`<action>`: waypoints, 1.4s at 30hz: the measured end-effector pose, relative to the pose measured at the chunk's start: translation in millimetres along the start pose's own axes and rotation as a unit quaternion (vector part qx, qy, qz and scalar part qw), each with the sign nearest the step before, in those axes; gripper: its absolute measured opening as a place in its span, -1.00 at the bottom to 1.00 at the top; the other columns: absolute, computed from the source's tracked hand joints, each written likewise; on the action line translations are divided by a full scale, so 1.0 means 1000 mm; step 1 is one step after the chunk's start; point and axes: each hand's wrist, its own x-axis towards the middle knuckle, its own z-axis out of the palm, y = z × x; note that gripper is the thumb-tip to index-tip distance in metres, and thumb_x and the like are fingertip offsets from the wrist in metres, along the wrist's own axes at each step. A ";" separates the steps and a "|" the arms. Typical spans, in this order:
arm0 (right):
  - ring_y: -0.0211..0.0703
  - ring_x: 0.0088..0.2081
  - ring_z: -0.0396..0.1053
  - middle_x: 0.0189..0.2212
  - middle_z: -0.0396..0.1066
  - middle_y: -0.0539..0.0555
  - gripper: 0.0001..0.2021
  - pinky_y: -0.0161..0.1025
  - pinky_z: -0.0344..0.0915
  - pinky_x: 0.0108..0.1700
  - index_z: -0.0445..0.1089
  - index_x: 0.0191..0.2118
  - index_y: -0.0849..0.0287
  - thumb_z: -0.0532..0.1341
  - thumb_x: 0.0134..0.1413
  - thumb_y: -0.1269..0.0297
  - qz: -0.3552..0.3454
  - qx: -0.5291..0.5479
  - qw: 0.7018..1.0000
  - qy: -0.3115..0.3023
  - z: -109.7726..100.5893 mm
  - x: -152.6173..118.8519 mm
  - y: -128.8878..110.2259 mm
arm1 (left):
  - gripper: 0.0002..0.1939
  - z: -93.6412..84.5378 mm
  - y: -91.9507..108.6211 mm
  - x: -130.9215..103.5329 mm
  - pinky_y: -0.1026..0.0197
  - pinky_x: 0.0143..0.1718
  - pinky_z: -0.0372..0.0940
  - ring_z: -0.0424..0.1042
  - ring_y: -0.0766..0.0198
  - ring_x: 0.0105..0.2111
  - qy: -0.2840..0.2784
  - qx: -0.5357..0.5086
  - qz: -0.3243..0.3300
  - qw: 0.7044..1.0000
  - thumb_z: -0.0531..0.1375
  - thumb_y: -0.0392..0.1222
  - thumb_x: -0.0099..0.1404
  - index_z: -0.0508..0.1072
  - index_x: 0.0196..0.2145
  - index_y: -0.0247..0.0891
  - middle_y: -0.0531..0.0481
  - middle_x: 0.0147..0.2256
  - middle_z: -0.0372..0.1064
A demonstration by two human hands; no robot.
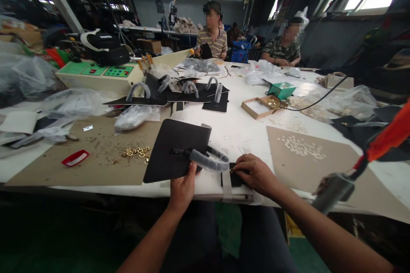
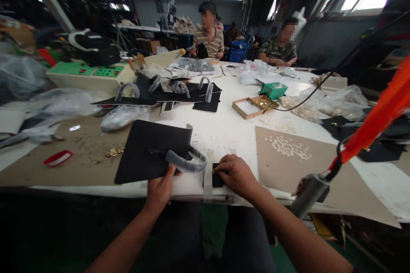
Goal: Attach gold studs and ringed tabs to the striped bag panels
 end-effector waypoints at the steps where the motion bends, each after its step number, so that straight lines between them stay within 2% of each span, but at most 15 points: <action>1: -0.01 -0.10 0.44 -0.16 0.54 0.05 -0.77 -0.07 0.35 0.03 0.64 -0.19 -0.01 0.29 0.16 0.46 0.004 -0.005 1.000 0.005 -0.001 -0.001 -0.003 | -0.47 0.001 -0.001 0.000 -0.07 0.07 0.52 0.56 -0.15 0.03 0.003 -0.019 -0.025 0.999 0.34 0.24 0.25 0.65 -0.08 -0.29 -0.21 -0.02 0.59; 3: -0.01 -0.09 0.44 -0.15 0.53 0.07 -0.78 -0.07 0.35 0.03 0.62 -0.15 0.03 0.29 0.16 0.45 0.014 0.003 1.000 0.026 0.000 -0.004 -0.009 | -0.47 0.003 -0.002 0.001 0.00 -0.15 0.62 0.60 -0.13 -0.06 0.010 -0.043 -0.057 0.997 0.35 0.23 0.23 0.65 -0.09 -0.31 -0.21 -0.04 0.60; 8: 0.01 -0.09 0.42 -0.14 0.51 0.06 -0.85 -0.06 0.31 0.01 0.59 -0.15 0.01 0.43 0.14 0.32 0.021 -0.021 0.998 0.054 0.011 -0.010 -0.017 | -0.46 0.002 -0.004 0.000 0.09 -0.25 0.64 0.61 -0.13 -0.05 0.005 -0.059 -0.076 0.995 0.39 0.21 0.19 0.65 -0.08 -0.31 -0.21 -0.01 0.60; 12: -0.02 -0.14 0.42 -0.21 0.51 0.03 -0.93 -0.10 0.26 -0.03 0.59 -0.24 -0.01 0.41 0.21 0.34 0.009 -0.068 0.997 0.033 0.012 -0.004 -0.016 | -0.43 0.001 -0.010 -0.002 0.07 -0.23 0.64 0.60 -0.15 -0.02 -0.004 -0.073 -0.083 0.994 0.40 0.23 0.17 0.63 -0.05 -0.30 -0.21 0.02 0.58; 17: -0.06 -0.18 0.42 -0.24 0.52 0.04 -0.89 -0.13 0.20 -0.12 0.60 -0.13 -0.01 0.29 0.37 0.27 -0.063 -0.175 0.982 -0.037 -0.003 0.004 -0.018 | -0.43 0.000 -0.015 -0.003 0.07 -0.23 0.64 0.59 -0.15 0.00 -0.014 -0.082 -0.083 0.993 0.40 0.22 0.18 0.63 -0.04 -0.28 -0.20 0.05 0.56; 21: -0.07 -0.19 0.42 -0.22 0.52 0.06 -0.82 -0.13 0.18 -0.15 0.60 -0.08 -0.02 0.21 0.44 0.21 -0.090 -0.211 0.972 -0.058 -0.008 0.004 -0.015 | -0.40 -0.001 -0.012 -0.003 0.09 -0.22 0.64 0.59 -0.14 0.01 -0.023 -0.083 -0.084 0.993 0.39 0.25 0.19 0.62 -0.01 -0.29 -0.21 0.09 0.54; 24: -0.07 -0.16 0.42 -0.21 0.52 0.05 -0.82 -0.15 0.21 -0.13 0.61 -0.06 -0.04 0.23 0.42 0.22 -0.079 -0.173 0.980 -0.058 -0.006 0.002 -0.012 | -0.35 -0.001 -0.010 -0.003 0.10 -0.21 0.64 0.58 -0.14 0.02 -0.023 -0.077 -0.086 0.993 0.38 0.29 0.18 0.61 0.00 -0.30 -0.22 0.11 0.53; 30: -0.04 -0.15 0.42 -0.18 0.51 0.05 -0.85 -0.12 0.27 -0.07 0.64 -0.12 -0.08 0.30 0.33 0.28 0.004 -0.098 0.995 -0.029 0.003 0.000 -0.012 | -0.33 -0.001 -0.013 -0.003 0.10 -0.22 0.63 0.60 -0.14 -0.02 -0.037 -0.061 -0.073 0.995 0.35 0.33 0.19 0.61 -0.01 -0.32 -0.25 0.08 0.55; 35: 0.01 -0.12 0.42 -0.15 0.50 0.07 -0.85 -0.07 0.24 -0.04 0.59 -0.06 -0.05 0.32 0.30 0.21 0.041 -0.110 0.993 0.012 0.011 -0.006 -0.011 | -0.36 -0.002 -0.013 -0.003 0.09 -0.23 0.63 0.60 -0.14 -0.02 -0.030 -0.058 -0.071 0.995 0.36 0.30 0.19 0.62 -0.02 -0.31 -0.24 0.07 0.55; 38: 0.00 -0.12 0.42 -0.15 0.51 0.07 -0.90 -0.09 0.19 -0.06 0.59 -0.11 -0.03 0.32 0.32 0.23 0.032 -0.133 0.990 0.019 0.010 -0.009 -0.014 | -0.38 -0.002 -0.012 -0.003 0.08 -0.21 0.63 0.60 -0.14 -0.03 -0.030 -0.059 -0.064 0.996 0.36 0.27 0.20 0.63 -0.03 -0.32 -0.25 0.04 0.57; 42: -0.02 -0.16 0.42 -0.22 0.51 0.05 -0.88 -0.10 0.12 -0.12 0.59 -0.14 -0.03 0.27 0.38 0.25 -0.012 -0.209 0.977 -0.038 -0.001 -0.004 -0.026 | -0.40 -0.001 -0.012 -0.004 0.05 -0.13 0.62 0.56 -0.17 0.06 -0.028 -0.059 -0.058 0.996 0.36 0.25 0.22 0.62 -0.01 -0.30 -0.23 0.08 0.54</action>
